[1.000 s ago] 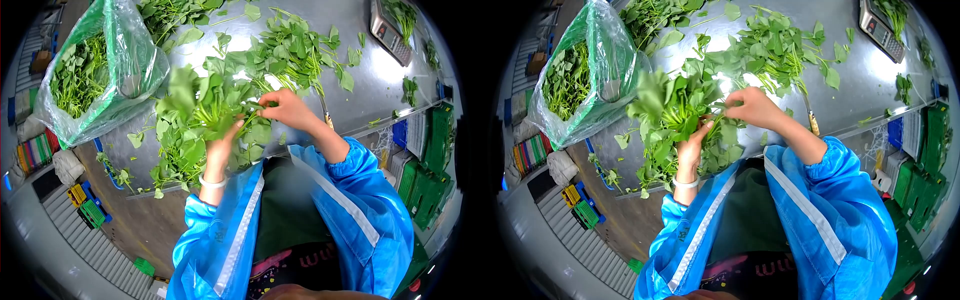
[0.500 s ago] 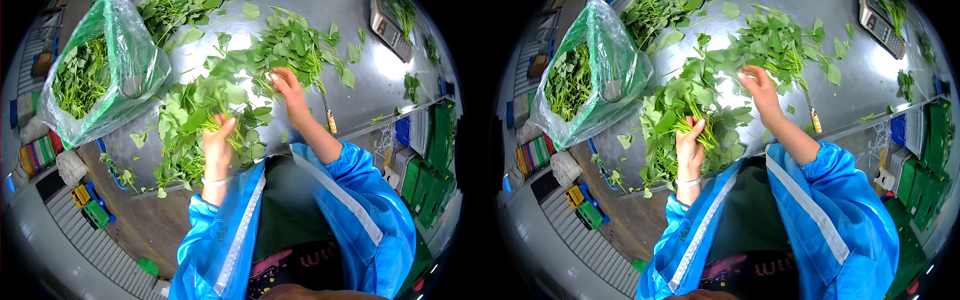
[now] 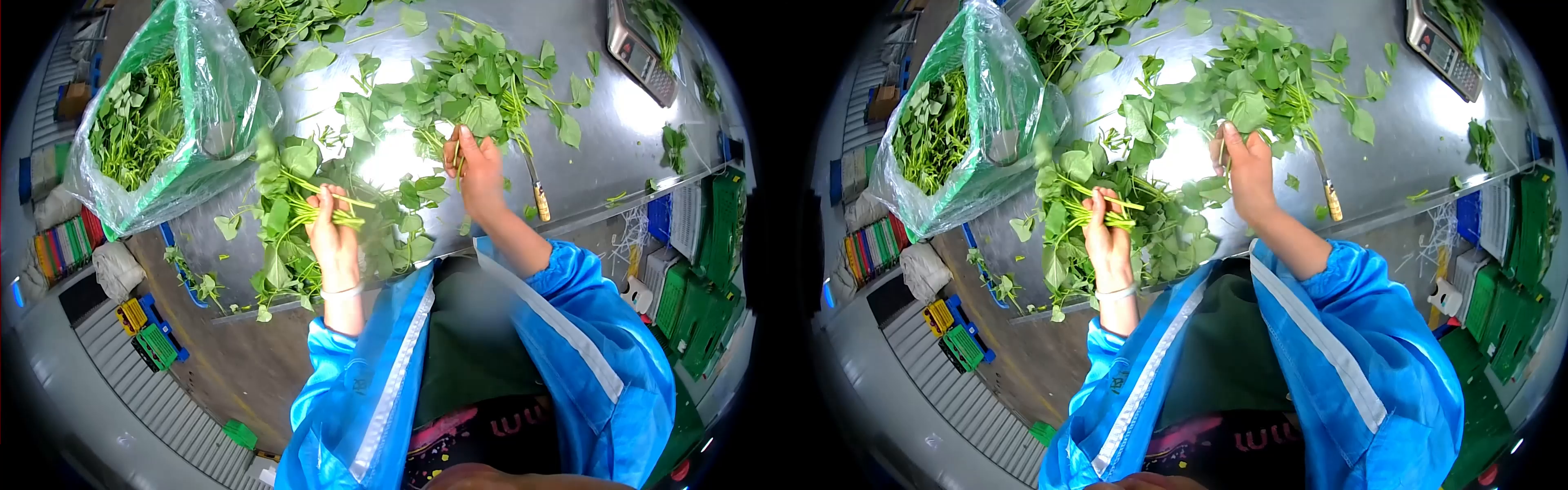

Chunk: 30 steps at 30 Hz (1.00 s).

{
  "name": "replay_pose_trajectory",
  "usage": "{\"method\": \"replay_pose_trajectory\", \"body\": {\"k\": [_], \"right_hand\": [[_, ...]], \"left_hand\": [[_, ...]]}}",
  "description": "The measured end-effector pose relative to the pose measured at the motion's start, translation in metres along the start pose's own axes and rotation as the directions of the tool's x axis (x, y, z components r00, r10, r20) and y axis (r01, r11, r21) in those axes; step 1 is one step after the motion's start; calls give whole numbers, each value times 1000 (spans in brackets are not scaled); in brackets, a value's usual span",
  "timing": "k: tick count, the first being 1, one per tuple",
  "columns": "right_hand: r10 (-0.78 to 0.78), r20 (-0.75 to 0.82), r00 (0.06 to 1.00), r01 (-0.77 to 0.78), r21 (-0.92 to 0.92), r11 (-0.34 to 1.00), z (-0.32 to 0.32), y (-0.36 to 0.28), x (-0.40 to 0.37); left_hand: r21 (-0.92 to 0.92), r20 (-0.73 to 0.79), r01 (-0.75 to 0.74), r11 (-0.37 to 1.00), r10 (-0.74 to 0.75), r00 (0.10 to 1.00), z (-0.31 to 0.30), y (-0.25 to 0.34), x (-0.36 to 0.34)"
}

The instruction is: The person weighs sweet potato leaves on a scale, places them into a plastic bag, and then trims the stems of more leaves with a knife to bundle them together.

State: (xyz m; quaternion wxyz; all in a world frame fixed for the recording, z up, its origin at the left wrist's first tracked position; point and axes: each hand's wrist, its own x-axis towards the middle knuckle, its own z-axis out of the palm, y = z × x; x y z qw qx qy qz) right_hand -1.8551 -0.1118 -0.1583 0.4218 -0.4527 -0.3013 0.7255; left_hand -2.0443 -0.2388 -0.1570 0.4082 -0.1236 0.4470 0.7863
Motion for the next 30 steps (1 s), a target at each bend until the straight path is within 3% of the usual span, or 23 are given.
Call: {"method": "replay_pose_trajectory", "body": {"k": [2, 4, 5, 6, 7, 9, 10, 12, 13, 15, 16, 17, 18, 19, 20, 22, 23, 25, 26, 28, 29, 30], "right_hand": [[109, 170, 979, -44, -345, 938, -7, 0, 1], [307, 388, 869, -14, -602, 799, 7, 11, -8], [235, 487, 841, 100, -567, 818, 15, 20, -17], [196, 578, 792, 39, -369, 929, 29, 33, -22], [188, 559, 808, 1, -321, 947, 34, 40, -28], [226, 433, 872, 15, -488, 873, 42, 26, -31], [226, 426, 876, 11, -487, 873, 40, 28, -31], [139, 519, 843, 202, -547, 812, 35, 38, -28], [139, 515, 846, 200, -548, 813, 30, 44, -23], [67, 285, 956, 200, -802, 563, 22, 46, -11], [46, 128, 991, 66, -748, 661, 13, 44, -4], [89, 203, 975, 109, -789, 605, -8, 57, 10], [76, 433, 898, 370, -837, 403, -17, 52, 7], [120, 632, 766, 609, -772, 182, -25, 48, 3], [120, 632, 765, 609, -772, 182, -34, 47, 4], [-56, 640, 767, 635, -768, -78, -50, 51, 15], [-51, 643, 764, 638, -766, -79, -56, 51, 27], [-127, 511, 850, 473, -847, -244, -69, 53, 55], [-132, 510, 850, 471, -848, -244, -75, 56, 63], [36, 449, 893, 450, -893, -17, -82, 65, 74], [41, 455, 890, 456, -890, -16, -76, 58, 72], [202, 433, 879, 235, -760, 605, -63, 41, 61]], "left_hand": [[-78, 35, 65, 995, -62, 997, -1, 4, 1], [-92, 73, 101, 991, -94, 993, 3, -3, -4], [-109, 111, 127, 986, -115, 987, 8, -8, -6], [-73, 76, 108, 992, -102, 992, 13, -13, -9], [-19, 113, 114, 993, -111, 987, 11, -17, -9], [0, 110, 85, 996, -85, 990, 15, -19, -15], [4, 110, 92, 996, -92, 990, 12, -21, -15], [76, 181, -13, 997, -1, 984, 5, -23, -14], [79, 181, -9, 997, -5, 983, 0, -22, -12], [-187, 149, 125, 974, -98, 984, -7, -14, -7], [-283, 173, 159, 946, -113, 978, -13, -8, -1], [-251, 149, 98, 963, -62, 987, -12, -3, -2], [-257, 173, 110, 960, -66, 983, -12, 2, -2], [-261, 198, 122, 958, -71, 978, -13, 5, -1], [-256, 271, 161, 953, -89, 958, -13, 7, 1], [-290, 282, 228, 930, -144, 948, -7, 12, -2], [-320, 294, 295, 900, -202, 934, -5, 13, -4], [-306, 343, 315, 898, -204, 917, -4, 8, -1], [-366, 379, 377, 851, -233, 896, -3, 4, -1], [-433, 362, 405, 805, -256, 896, -7, -5, 1], [-467, 448, 463, 754, -249, 858, -12, -8, 5], [-460, 403, 442, 770, -263, 877, -10, -7, 1]]}}
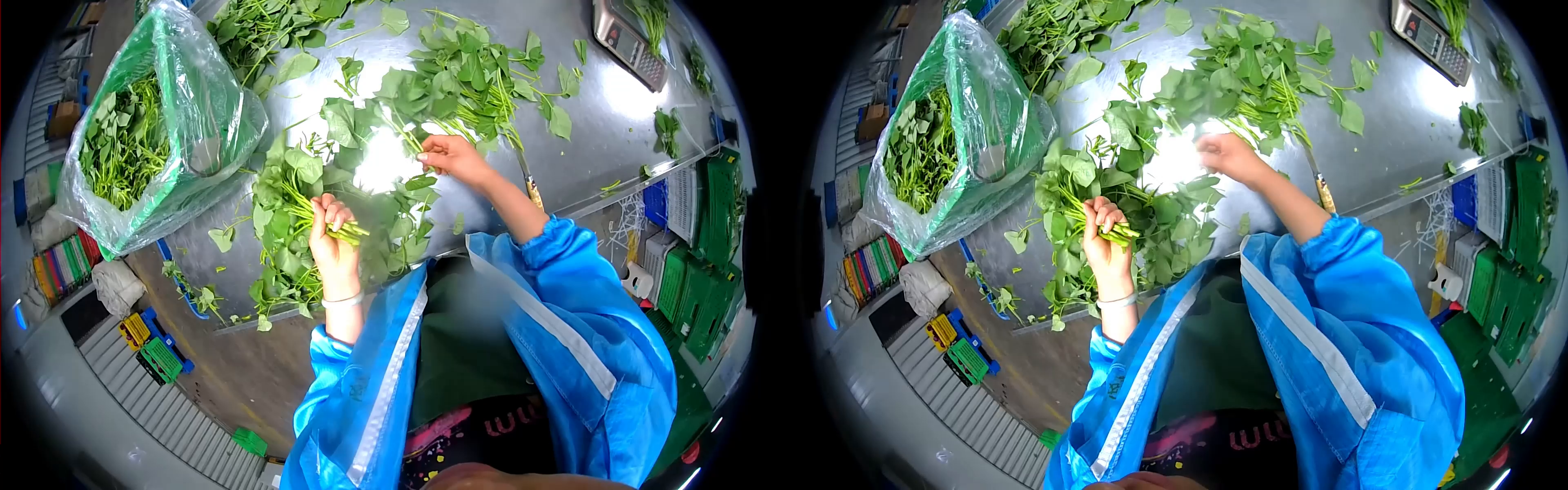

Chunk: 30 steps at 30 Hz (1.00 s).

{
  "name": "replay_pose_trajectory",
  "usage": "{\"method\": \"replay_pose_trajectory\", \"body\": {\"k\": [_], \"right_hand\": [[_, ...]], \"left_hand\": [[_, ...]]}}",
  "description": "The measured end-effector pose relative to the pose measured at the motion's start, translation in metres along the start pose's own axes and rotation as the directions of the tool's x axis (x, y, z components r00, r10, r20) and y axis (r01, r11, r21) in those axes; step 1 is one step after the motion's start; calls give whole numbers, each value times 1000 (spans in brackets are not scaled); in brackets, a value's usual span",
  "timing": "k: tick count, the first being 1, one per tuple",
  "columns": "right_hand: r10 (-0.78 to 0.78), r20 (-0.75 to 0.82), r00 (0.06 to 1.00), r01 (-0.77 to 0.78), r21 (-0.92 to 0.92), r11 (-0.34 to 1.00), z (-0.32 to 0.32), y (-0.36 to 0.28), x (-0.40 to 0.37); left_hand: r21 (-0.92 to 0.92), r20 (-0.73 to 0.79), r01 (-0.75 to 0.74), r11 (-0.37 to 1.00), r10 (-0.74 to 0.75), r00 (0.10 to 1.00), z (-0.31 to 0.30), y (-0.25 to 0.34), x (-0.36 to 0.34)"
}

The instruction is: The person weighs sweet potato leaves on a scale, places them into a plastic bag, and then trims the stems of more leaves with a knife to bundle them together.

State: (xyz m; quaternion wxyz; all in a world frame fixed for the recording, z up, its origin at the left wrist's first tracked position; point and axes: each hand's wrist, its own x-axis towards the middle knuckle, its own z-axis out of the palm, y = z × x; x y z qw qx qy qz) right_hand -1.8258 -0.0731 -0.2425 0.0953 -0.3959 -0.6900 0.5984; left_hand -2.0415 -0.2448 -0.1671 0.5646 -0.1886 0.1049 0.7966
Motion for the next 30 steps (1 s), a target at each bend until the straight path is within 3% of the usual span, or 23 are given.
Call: {"method": "replay_pose_trajectory", "body": {"k": [1, 2, 3, 5, 6, 7, 11, 13, 14, 15, 16, 17, 18, 19, 21, 22, 24, 27, 28, 30], "right_hand": [[17, 153, 988, -109, 621, 776, -4, -23, -8], [18, 219, 975, -165, 673, 721, -4, -42, -17], [17, 212, 977, -159, 672, 723, 2, -47, -19], [13, 109, 994, -60, 447, 892, 13, -53, -22], [17, 201, 979, -132, 574, 808, 15, -58, -27], [15, 210, 978, -135, 571, 810, 20, -64, -31], [-21, 149, 989, -75, 613, 786, 42, -85, -45], [-73, -30, 997, 77, 589, 805, 57, -82, -47], [-59, -25, 998, 64, 437, 897, 56, -84, -49], [-58, -23, 998, 62, 438, 897, 55, -86, -51], [-186, -64, 981, 194, 179, 965, 54, -89, -52], [-318, -68, 945, 311, -97, 945, 54, -91, -52], [-370, -31, 928, 358, -188, 914, 54, -93, -51], [-372, -33, 928, 360, -187, 914, 55, -97, -50], [-7, 88, 996, -1, 89, 996, 55, -114, -48], [-4, 87, 996, -4, 89, 996, 59, -112, -46], [-41, 45, 998, 17, 434, 901, 70, -101, -38], [-29, -20, 999, 36, 592, 805, 77, -89, -35], [2, -110, 994, 58, 537, 842, 82, -81, -33], [76, -132, 988, 22, 614, 789, 70, -90, -35]], "left_hand": [[20, -41, -11, 1000, 12, 999, 4, -2, 0], [18, -35, -7, 1000, 8, 999, 5, -3, 1], [102, -101, -39, 994, 49, 994, 5, -4, 2], [308, -132, -54, 950, 98, 986, -1, -3, 5], [420, -135, -84, 903, 153, 979, 2, -7, 6], [526, -140, -112, 843, 216, 966, 3, -12, 4], [703, -146, -205, 681, 420, 895, 20, -35, 2], [716, -153, -215, 664, 449, 880, 24, -40, 1], [744, -117, -212, 634, 436, 892, 29, -43, 1], [770, -81, -211, 602, 421, 904, 31, -44, 0], [767, -24, -241, 595, 401, 916, 24, -42, 1], [767, -23, -242, 594, 403, 915, 25, -42, 0], [795, -48, -206, 570, 398, 916, 26, -42, 0], [821, -72, -168, 546, 391, 917, 27, -43, 0], [834, -56, -168, 526, 382, 922, 25, -45, -1], [843, -38, -173, 509, 378, 925, 25, -47, -1], [850, -49, -155, 504, 369, 928, 23, -50, -2], [826, -94, -146, 545, 389, 916, 27, -51, -3], [810, -120, -143, 569, 399, 909, 25, -49, -3], [713, -160, -182, 677, 409, 898, 21, -39, 1]]}}
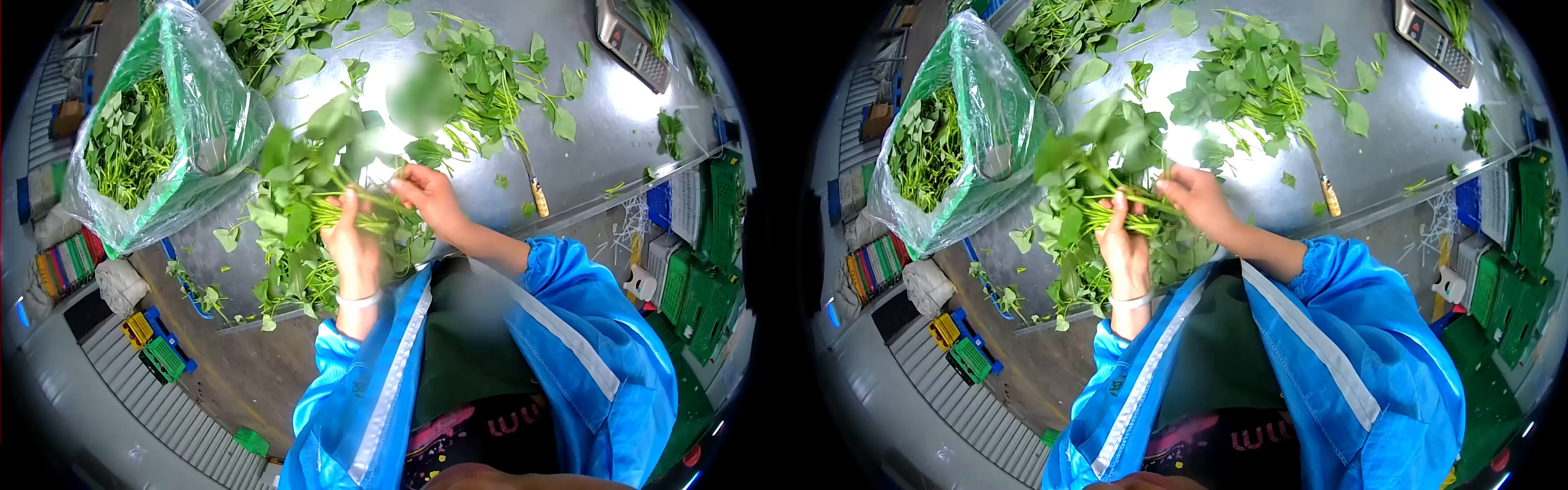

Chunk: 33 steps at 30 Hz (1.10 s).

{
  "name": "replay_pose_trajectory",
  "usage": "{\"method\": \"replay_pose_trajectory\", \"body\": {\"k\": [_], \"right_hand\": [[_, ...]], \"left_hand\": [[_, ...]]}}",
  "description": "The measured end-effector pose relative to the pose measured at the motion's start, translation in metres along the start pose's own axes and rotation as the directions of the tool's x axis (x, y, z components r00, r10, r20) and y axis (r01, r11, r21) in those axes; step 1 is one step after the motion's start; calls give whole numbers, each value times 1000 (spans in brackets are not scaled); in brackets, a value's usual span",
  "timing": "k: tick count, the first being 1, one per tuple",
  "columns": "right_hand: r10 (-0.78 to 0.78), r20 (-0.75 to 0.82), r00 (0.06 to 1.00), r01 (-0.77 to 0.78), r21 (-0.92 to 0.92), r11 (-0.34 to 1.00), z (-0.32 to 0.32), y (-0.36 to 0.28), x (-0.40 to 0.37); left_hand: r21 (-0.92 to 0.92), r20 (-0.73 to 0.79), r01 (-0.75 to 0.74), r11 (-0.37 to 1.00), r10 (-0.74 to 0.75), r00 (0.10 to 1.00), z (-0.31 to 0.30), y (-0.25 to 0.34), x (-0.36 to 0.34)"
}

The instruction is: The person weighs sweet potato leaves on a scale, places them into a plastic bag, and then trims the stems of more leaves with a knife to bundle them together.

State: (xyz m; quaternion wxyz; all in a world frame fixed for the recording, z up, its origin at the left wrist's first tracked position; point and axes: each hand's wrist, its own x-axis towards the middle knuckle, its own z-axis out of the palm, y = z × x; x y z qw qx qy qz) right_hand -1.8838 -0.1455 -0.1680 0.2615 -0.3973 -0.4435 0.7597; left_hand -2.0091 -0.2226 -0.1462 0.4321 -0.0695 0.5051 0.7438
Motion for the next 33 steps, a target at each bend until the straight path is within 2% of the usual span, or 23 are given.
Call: {"method": "replay_pose_trajectory", "body": {"k": [2, 5, 7, 9, 10, 11, 12, 13, 14, 16, 17, 18, 19, 21, 23, 25, 26, 27, 28, 29, 31, 32, 33], "right_hand": [[50, -63, 997, -44, 94, 995, -9, -8, -1], [73, 17, 997, -72, -52, 996, -34, -10, 0], [185, 477, 859, 182, -622, 761, -49, -1, -2], [143, 534, 833, 281, -632, 722, -66, 30, 1], [-51, 346, 937, 312, -763, 566, -75, 39, 6], [-279, 168, 946, 273, -877, 396, -83, 43, 13], [-337, 93, 937, 192, -942, 276, -93, 35, 22], [-403, 25, 915, 95, -983, 155, -104, 26, 33], [-407, 23, 913, 93, -984, 154, -117, 30, 43], [-214, -47, 976, -59, -997, -50, -135, 45, 57], [-215, -48, 975, -60, -997, -49, -133, 42, 58], [27, -110, 994, -104, -794, 599, -126, 33, 59], [257, 3, 966, -250, -226, 942, -119, 25, 58], [182, 159, 970, -171, -83, 982, -96, 1, 38], [92, 120, 989, -68, -192, 979, -68, -7, 23], [-1, 80, 997, 16, -184, 983, -44, -18, 9], [1, 86, 996, 15, -182, 983, -36, -21, 2], [-54, 31, 998, 61, -343, 937, -29, -24, -4], [-120, -15, 993, 97, -497, 862, -24, -26, -7], [-122, -14, 992, 99, -498, 862, -21, -26, -8], [-588, 197, 785, 520, -726, 450, -16, -24, -9], [-615, 269, 742, 563, -748, 352, -13, -22, -10], [-615, 269, 741, 563, -748, 352, -12, -22, -11]], "left_hand": [[-115, -41, -21, 993, 16, 999, -22, 9, 20], [-112, -67, -69, 991, 61, 996, -34, 33, 31], [-143, -80, -32, 989, 21, 997, -33, 40, 29], [-192, -91, 22, 981, -40, 995, -24, 44, 23], [-192, -91, 23, 981, -41, 995, -27, 42, 24], [-223, 50, 73, 972, -64, 997, -32, 39, 27], [-246, 190, 129, 961, -83, 978, -28, 39, 25], [-206, 74, 123, 971, -110, 991, -21, 33, 22], [-209, 137, 187, 960, -161, 977, -26, 28, 25], [-292, 309, 304, 907, -212, 927, -38, 18, 29], [-290, 310, 304, 907, -211, 927, -34, 18, 28], [-343, 275, 286, 894, -196, 941, -27, 20, 25], [-396, 234, 266, 879, -183, 955, -25, 21, 23], [-400, 293, 286, 871, -174, 940, -30, 18, 24], [-484, 187, 311, 818, -250, 950, -19, 13, 18], [-354, 311, 363, 862, -257, 915, -19, 11, 15], [-259, 168, 248, 933, -209, 963, -10, 10, 10], [-143, 29, 143, 979, -140, 990, 4, 8, 4], [-63, 10, 64, 996, -63, 998, 12, 7, -1], [-14, -5, 9, 1000, -9, 1000, 19, 3, -4], [84, -14, -9, 996, 10, 1000, 33, -1, -11], [91, 77, -24, 996, 17, 997, 26, -6, -8], [179, 130, -30, 983, 7, 991, 19, -9, -4]]}}
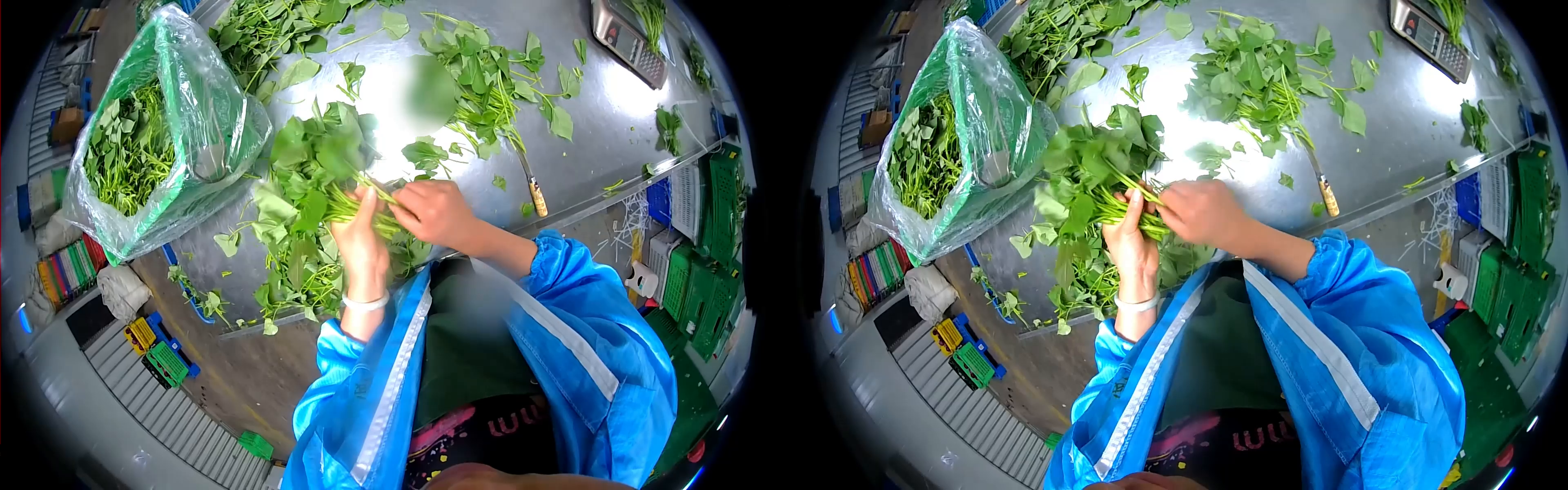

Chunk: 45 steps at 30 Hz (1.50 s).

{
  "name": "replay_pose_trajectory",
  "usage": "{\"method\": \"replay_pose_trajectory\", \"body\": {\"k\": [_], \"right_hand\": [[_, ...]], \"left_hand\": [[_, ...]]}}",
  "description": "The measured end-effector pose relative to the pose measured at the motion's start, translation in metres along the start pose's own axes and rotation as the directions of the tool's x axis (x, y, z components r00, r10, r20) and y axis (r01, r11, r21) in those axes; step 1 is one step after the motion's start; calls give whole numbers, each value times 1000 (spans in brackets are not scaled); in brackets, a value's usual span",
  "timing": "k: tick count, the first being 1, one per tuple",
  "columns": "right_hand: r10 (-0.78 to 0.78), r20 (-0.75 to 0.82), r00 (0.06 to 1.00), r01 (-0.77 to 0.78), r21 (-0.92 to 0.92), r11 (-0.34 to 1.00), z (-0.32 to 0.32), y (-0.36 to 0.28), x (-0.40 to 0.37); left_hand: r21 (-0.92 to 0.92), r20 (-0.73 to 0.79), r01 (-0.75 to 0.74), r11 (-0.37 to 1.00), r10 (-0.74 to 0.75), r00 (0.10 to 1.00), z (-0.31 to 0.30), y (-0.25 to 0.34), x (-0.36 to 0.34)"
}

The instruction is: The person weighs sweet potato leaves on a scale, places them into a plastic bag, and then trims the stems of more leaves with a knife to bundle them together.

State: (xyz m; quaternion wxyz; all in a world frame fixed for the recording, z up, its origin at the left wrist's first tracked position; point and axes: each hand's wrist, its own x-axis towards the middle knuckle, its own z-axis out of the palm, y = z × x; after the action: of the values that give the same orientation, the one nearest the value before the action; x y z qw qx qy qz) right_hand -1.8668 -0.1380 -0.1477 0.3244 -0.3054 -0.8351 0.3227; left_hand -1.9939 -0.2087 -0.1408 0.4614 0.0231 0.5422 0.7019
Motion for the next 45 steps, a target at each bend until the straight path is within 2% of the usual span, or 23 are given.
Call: {"method": "replay_pose_trajectory", "body": {"k": [3, 5, 6, 8, 10, 12, 14, 18, 19, 22, 24, 25, 27, 30, 32, 33, 35, 37, 39, 41, 42, 44, 45], "right_hand": [[-71, 108, 992, 83, -108, 991, -1, -6, 2], [363, 271, 891, -405, 119, 906, -3, -11, 6], [365, 271, 891, -407, 119, 906, 1, -8, 5], [499, 425, 755, -656, 487, 577, 14, 2, 3], [496, 464, 734, -679, 526, 512, 18, 7, -1], [513, 473, 716, -638, 743, 204, 19, 6, -1], [538, 456, 708, -631, 751, 194, 21, 2, -2], [709, 207, 674, -501, 834, 232, 16, 7, 0], [766, 133, 628, -453, 863, 222, 11, 16, 3], [722, 85, 687, -275, 950, 150, -3, 50, 4], [605, 294, 740, -580, 735, 352, -13, 45, 7], [582, 342, 738, -618, 688, 380, -12, 36, 6], [454, 359, 815, -554, 712, 431, 0, 16, 5], [348, 368, 862, -503, 539, 676, 9, -4, 10], [252, 280, 926, -343, 352, 871, 16, -4, 8], [252, 281, 926, -344, 353, 870, 19, -3, 6], [97, 113, 989, -122, 238, 963, 24, -1, 2], [151, 135, 979, -182, 253, 950, 34, 12, -4], [202, 158, 966, -239, 269, 933, 29, 17, 0], [357, 582, 731, -673, 525, 521, 20, 21, 4], [359, 582, 730, -674, 524, 521, 21, 25, 2], [290, 631, 720, -694, 651, 309, 24, 31, -1], [290, 631, 720, -694, 650, 308, 25, 31, -1]], "left_hand": [[-8, 2, -9, 1000, 9, 1000, -3, -1, -2], [-3, 10, 31, 1000, -31, 999, -1, 5, -6], [-2, 11, 33, 999, -33, 999, -1, 4, -7], [-18, 11, 58, 998, -57, 998, -5, -1, -6], [3, 10, 37, 999, -37, 999, -11, -4, -5], [-75, 4, 66, 995, -66, 998, -14, -9, -5], [-88, 6, 82, 993, -82, 997, -13, -12, -6], [-264, -197, 26, 964, -80, 977, -14, -7, -1], [-300, -171, 14, 954, -68, 983, -23, -3, 3], [-309, -127, -58, 949, 19, 992, -39, 10, 11], [-209, -121, -30, 978, 5, 993, -33, 16, 7], [-151, -92, -22, 988, 8, 996, -32, 16, 5], [-116, -48, -20, 993, 15, 999, -23, 11, 2], [7, -78, -40, 999, 40, 996, -15, -1, -2], [16, -25, -59, 998, 59, 998, -12, -6, -5], [57, -20, -72, 996, 73, 997, -12, -6, -6], [97, -14, -83, 992, 85, 996, -16, -7, -6], [57, 12, 72, 996, -73, 997, -27, -10, -1], [11, 1, 88, 996, -88, 996, -25, -10, -4], [-39, -44, 126, 991, -127, 991, -21, -8, -5], [-40, -43, 127, 991, -129, 991, -22, -9, -5], [-52, 6, 188, 981, -188, 982, -25, -9, -3], [-52, 5, 188, 981, -188, 982, -26, -10, -3]]}}
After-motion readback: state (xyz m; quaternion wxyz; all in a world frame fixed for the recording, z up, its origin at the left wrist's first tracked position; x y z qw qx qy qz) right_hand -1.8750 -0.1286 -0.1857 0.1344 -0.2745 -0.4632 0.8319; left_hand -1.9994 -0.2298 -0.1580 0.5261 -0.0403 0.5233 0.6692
